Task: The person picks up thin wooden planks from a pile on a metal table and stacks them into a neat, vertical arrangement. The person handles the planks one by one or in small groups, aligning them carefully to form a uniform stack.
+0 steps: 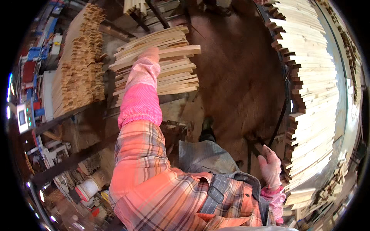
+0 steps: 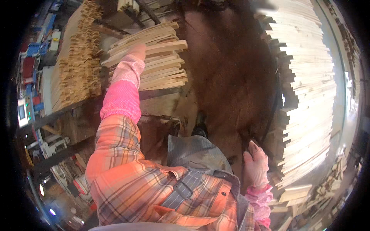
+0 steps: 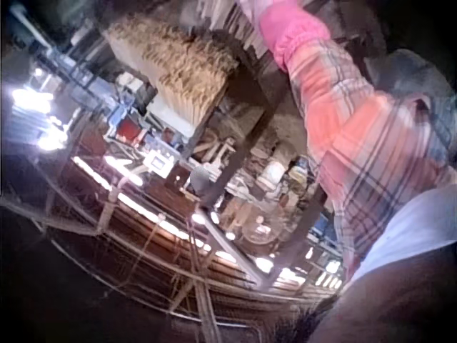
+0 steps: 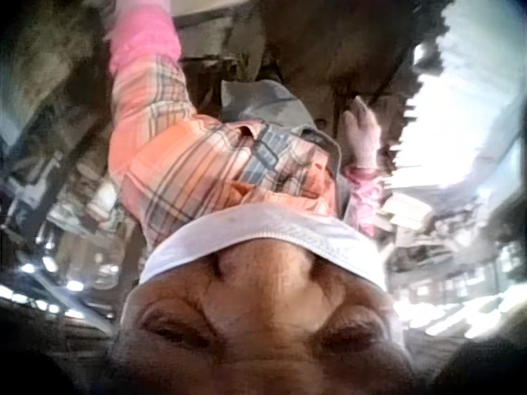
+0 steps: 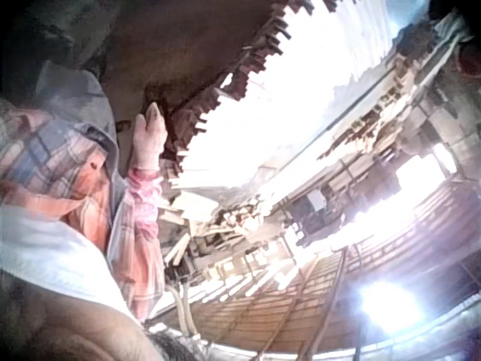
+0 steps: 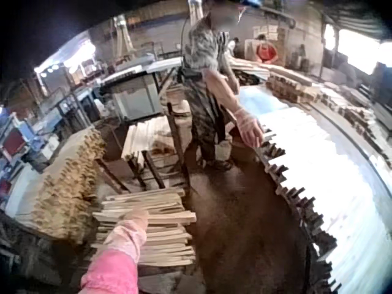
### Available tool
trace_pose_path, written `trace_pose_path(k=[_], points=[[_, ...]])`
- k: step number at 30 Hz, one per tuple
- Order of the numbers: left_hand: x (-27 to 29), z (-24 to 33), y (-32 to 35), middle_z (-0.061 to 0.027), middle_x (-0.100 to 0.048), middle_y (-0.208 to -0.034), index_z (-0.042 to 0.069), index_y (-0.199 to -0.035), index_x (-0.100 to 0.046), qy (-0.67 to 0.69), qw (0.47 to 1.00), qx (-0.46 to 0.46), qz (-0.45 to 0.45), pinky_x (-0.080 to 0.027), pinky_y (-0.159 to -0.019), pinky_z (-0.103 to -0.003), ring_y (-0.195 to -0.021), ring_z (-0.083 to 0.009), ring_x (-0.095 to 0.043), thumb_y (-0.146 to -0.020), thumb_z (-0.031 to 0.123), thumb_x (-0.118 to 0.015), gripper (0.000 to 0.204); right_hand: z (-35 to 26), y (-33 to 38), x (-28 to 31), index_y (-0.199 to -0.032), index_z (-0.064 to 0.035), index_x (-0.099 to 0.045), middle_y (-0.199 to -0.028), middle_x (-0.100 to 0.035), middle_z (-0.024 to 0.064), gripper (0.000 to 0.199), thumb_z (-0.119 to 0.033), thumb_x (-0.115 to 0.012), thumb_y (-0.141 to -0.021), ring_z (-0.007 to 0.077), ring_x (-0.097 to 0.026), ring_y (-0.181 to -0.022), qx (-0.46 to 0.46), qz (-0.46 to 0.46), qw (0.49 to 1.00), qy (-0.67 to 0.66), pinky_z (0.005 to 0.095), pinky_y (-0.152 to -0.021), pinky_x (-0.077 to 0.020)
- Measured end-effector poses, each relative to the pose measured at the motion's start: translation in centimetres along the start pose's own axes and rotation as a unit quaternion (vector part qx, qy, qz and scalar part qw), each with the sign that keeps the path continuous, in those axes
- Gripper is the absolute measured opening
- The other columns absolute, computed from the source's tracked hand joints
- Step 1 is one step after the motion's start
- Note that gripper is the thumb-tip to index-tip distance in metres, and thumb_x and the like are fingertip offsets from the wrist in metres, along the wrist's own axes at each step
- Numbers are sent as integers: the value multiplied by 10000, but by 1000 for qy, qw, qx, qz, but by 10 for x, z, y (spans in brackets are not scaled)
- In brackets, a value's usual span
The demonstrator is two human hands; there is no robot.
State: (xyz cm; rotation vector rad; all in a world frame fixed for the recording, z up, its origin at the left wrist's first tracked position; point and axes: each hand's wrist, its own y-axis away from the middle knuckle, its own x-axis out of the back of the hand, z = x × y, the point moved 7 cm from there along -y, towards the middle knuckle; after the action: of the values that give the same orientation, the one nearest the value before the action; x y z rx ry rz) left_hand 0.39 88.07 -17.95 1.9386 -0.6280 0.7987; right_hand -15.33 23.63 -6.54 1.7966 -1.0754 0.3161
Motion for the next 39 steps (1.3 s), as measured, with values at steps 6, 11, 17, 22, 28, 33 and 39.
trace_pose_path(k=[6,11,17,22,28,33,39], points=[[-88,-32,85,-158,-487,-1563,76,-1528,-489,-411,891,-151,-123,-333,-1228,-405,-1476,-270,-427,-1090,140,-351,464,-38,-22,-34,-1412,-93,-601,-1355,-644,195,527,-282,-655,-923,368,-622,-1241,57,-96,986,120,433,-1041,-521],[-112,-24,5,-214,-610,-1415,41,-1396,-598,66,987,52,-139,-476,-1099,-471,-1364,-379,-541,-994,117,-541,413,-11,-2,-15,-1439,-139,-570,-1312,-659,191,544,-335,-626,-935,375,-619,-1229,-70,-123,979,145,470,-1034,-516],[23,73,-3,-246,-639,-1354,36,-1416,-571,84,988,-127,-1,-461,-1092,-439,-1276,-410,-595,-967,118,-538,458,37,20,29,-1418,-155,-581,-1266,-671,176,492,-310,-610,-952,372,-636,-1199,-75,-31,993,86,495,-1026,-517],[161,251,120,-226,-577,-1452,41,-1453,-546,181,905,-335,191,-442,-1120,-400,-1311,-384,-576,-971,180,-618,507,158,88,92,-1296,-100,-636,-1138,-711,200,414,-275,-631,-921,385,-684,-1079,-131,198,972,3,495,-970,-535],[169,497,372,-166,-603,-1442,-9,-1418,-589,405,684,-589,149,-453,-1137,-341,-1314,-232,-593,-975,32,-635,447,403,269,127,-1488,-75,-441,-1366,-609,194,738,-381,-759,-896,354,-613,-1258,-533,321,779,-77,463,-1060,-506],[130,687,580,-193,-679,-1306,-5,-1348,-638,369,628,-675,116,-525,-1032,-377,-1215,-292,-661,-944,47,-663,408,521,339,66,-1535,-21,-311,-1506,-502,200,1043,-490,-850,-775,347,-549,-1355,-634,289,671,-252,443,-1108,-482],[72,848,759,-233,-633,-1340,14,-1384,-589,220,597,-770,44,-499,-1051,-432,-1235,-391,-624,-913,224,-698,527,568,349,23,-1592,-82,-211,-1475,-501,204,1133,-397,-869,-725,364,-558,-1318,-625,245,685,-284,426,-1105,-480]])
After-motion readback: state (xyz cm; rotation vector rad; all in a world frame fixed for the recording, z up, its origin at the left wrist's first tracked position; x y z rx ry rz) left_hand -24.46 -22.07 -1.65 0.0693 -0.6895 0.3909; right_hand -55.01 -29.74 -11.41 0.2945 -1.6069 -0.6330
